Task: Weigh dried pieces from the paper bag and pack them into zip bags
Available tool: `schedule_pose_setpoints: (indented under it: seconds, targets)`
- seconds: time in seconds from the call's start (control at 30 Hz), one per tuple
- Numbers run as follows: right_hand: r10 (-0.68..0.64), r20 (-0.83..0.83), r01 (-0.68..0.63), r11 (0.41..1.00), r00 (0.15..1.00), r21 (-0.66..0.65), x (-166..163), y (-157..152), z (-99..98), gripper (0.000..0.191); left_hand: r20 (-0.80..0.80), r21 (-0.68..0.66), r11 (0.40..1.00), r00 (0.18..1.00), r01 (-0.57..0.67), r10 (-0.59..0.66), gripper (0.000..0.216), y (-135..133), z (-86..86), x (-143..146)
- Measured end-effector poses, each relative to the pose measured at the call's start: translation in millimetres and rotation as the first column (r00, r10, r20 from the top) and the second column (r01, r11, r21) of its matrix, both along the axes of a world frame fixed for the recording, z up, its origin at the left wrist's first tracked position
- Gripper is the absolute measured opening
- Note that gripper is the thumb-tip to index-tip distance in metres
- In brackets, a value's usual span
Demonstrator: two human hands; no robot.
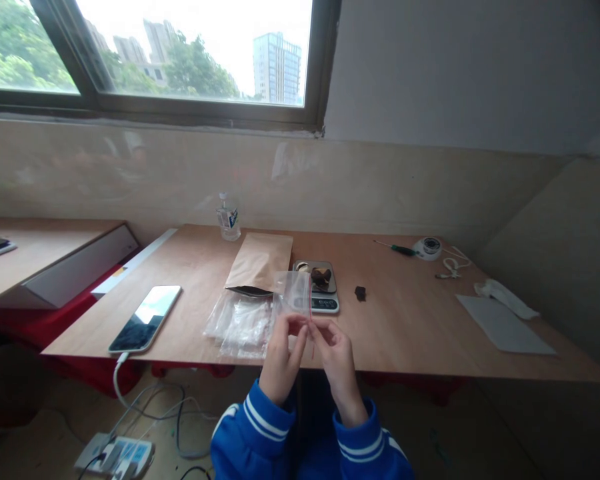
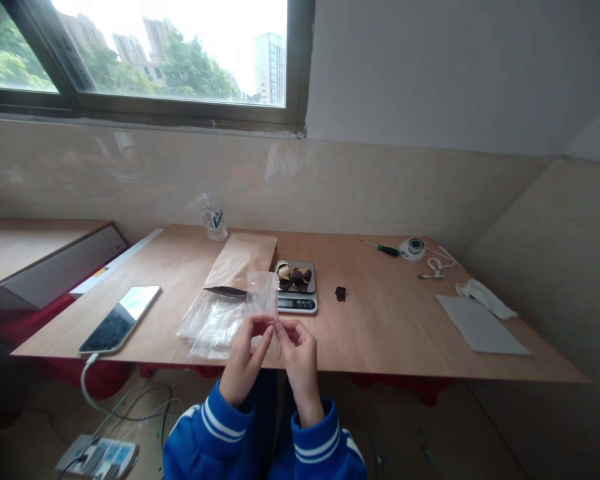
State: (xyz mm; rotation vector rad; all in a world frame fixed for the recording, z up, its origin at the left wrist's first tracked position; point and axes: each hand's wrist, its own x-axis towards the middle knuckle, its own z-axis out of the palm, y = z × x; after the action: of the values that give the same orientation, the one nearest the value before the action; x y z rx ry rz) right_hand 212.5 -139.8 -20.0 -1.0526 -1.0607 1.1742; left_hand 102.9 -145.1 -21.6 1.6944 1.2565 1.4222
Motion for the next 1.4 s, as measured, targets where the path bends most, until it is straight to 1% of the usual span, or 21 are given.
schedule_pose_setpoints:
  seconds: [0.1,0.23,0.3,0.37,0.43,0.5,0.53,0.6,0.67,0.7,0.73,0.8,0.83,0.87,0.9,0.93,1.0,1.1,1.17,1.23,1.4]
  targets:
    - [-0.004,0.024,0.005,1.000,1.000,-0.017,3.4,1.0,-1.0,0.024,0.094,-0.065,0.995,0.992,-0.080,0.086,0.014,5.0,-3.0,10.3]
    - [-0.003,0.078,0.003,1.000,0.997,0.000,2.0,0.5,-3.0,0.027,0.095,-0.151,0.985,0.990,-0.087,0.102,0.021,10.5,-0.7,12.0]
    - [0.013,0.136,-0.017,1.000,0.991,0.024,1.6,-0.5,-2.3,0.028,0.078,-0.176,0.982,0.994,-0.063,0.078,0.024,12.0,1.9,10.0]
    - [0.048,0.180,-0.055,0.998,0.982,0.032,2.8,-1.8,0.0,0.027,0.084,-0.194,0.981,0.996,-0.007,0.024,0.026,12.5,3.5,7.5]
    - [0.081,0.191,-0.085,0.996,0.978,0.016,6.4,-3.0,2.5,0.026,0.106,-0.206,0.976,0.993,0.066,-0.044,0.027,12.4,3.2,4.3]
    - [0.084,0.168,-0.083,0.996,0.982,-0.012,12.8,-3.6,3.3,0.028,0.132,-0.203,0.974,0.988,0.102,-0.076,0.027,12.1,1.9,-0.7]
    - [0.049,0.143,-0.046,0.999,0.988,-0.023,17.0,-3.5,2.7,0.029,0.151,-0.198,0.976,0.987,0.091,-0.062,0.028,11.9,1.5,-4.1]
    - [-0.118,0.092,0.123,0.992,0.989,-0.040,26.2,-2.5,-0.3,0.031,0.190,-0.185,0.983,0.981,0.009,0.027,0.029,11.8,2.3,-12.4]
    - [-0.295,0.079,0.300,0.952,0.952,-0.053,34.5,0.2,-3.6,0.033,0.199,-0.180,0.980,0.972,-0.087,0.123,0.030,12.0,5.7,-20.5]
    - [-0.328,0.095,0.334,0.941,0.940,-0.051,37.6,2.6,-4.7,0.033,0.188,-0.183,0.977,0.971,-0.113,0.148,0.031,12.3,8.0,-23.6]
    - [-0.306,0.123,0.312,0.950,0.944,-0.034,39.8,6.1,-5.0,0.032,0.181,-0.189,0.974,0.970,-0.128,0.163,0.032,13.0,10.5,-25.6]
    - [-0.161,0.211,0.155,0.987,0.964,0.045,42.1,17.4,-3.9,0.032,0.188,-0.210,0.969,0.968,-0.127,0.167,0.033,15.5,15.4,-26.1]
    - [-0.099,0.276,0.073,0.992,0.956,0.100,43.0,25.4,-3.0,0.032,0.210,-0.230,0.966,0.963,-0.118,0.168,0.034,17.5,17.8,-24.9]
    - [-0.068,0.356,0.010,0.987,0.932,0.160,44.2,35.0,-2.3,0.032,0.243,-0.260,0.960,0.956,-0.102,0.167,0.035,20.0,20.3,-23.2]
    - [-0.072,0.445,-0.030,0.975,0.893,0.220,46.0,45.9,-2.1,0.032,0.284,-0.298,0.951,0.944,-0.080,0.169,0.035,23.0,23.0,-21.2]
    - [-0.110,0.533,-0.051,0.959,0.839,0.278,48.3,57.6,-2.6,0.032,0.332,-0.340,0.939,0.926,-0.060,0.179,0.036,26.3,25.8,-19.4]
    - [-0.168,0.694,-0.124,0.929,0.700,0.349,54.1,81.1,-5.5,0.037,0.413,-0.414,0.909,0.880,-0.046,0.233,0.036,32.9,31.6,-16.5]
    - [-0.156,0.843,-0.278,0.900,0.515,0.336,61.0,108.2,-11.8,0.048,0.456,-0.461,0.883,0.832,-0.082,0.315,0.034,39.9,36.6,-14.7]
    - [-0.146,0.885,-0.333,0.889,0.442,0.313,62.8,118.2,-15.5,0.051,0.468,-0.460,0.883,0.820,-0.093,0.331,0.033,41.6,35.1,-14.3]
    - [-0.153,0.898,-0.350,0.884,0.412,0.311,63.3,122.8,-18.5,0.052,0.493,-0.444,0.891,0.804,-0.095,0.332,0.033,41.6,30.0,-14.0]
    - [-0.151,0.903,-0.363,0.879,0.401,0.308,66.0,126.4,-23.4,0.048,0.531,-0.425,0.894,0.761,-0.140,0.372,0.036,40.5,16.3,-15.0]
